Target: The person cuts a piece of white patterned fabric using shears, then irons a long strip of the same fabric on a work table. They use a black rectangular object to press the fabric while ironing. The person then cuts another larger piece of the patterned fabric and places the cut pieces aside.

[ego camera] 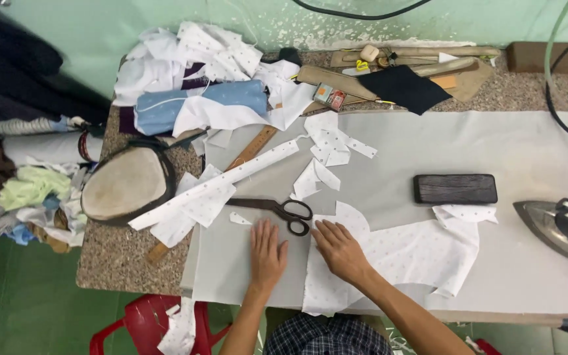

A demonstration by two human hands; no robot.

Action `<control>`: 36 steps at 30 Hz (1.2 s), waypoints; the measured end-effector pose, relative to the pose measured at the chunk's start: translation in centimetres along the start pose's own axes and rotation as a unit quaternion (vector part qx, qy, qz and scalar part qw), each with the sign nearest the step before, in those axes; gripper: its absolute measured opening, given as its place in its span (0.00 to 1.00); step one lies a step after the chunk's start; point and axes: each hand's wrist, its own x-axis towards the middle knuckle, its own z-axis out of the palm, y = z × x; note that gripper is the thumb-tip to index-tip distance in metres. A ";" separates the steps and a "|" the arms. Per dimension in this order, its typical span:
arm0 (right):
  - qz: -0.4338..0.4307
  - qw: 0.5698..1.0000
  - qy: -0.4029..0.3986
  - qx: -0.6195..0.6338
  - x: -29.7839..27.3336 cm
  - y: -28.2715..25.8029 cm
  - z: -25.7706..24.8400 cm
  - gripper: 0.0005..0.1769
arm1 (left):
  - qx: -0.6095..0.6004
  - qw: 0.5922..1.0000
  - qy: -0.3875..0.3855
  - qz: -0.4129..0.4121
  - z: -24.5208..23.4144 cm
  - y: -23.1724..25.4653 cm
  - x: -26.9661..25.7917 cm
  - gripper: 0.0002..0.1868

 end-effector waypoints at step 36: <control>0.192 0.906 0.015 -0.377 -32.4 22.4 -13.0 0.08 | 0.018 0.981 -0.077 0.180 4.3 13.3 -1.4 0.11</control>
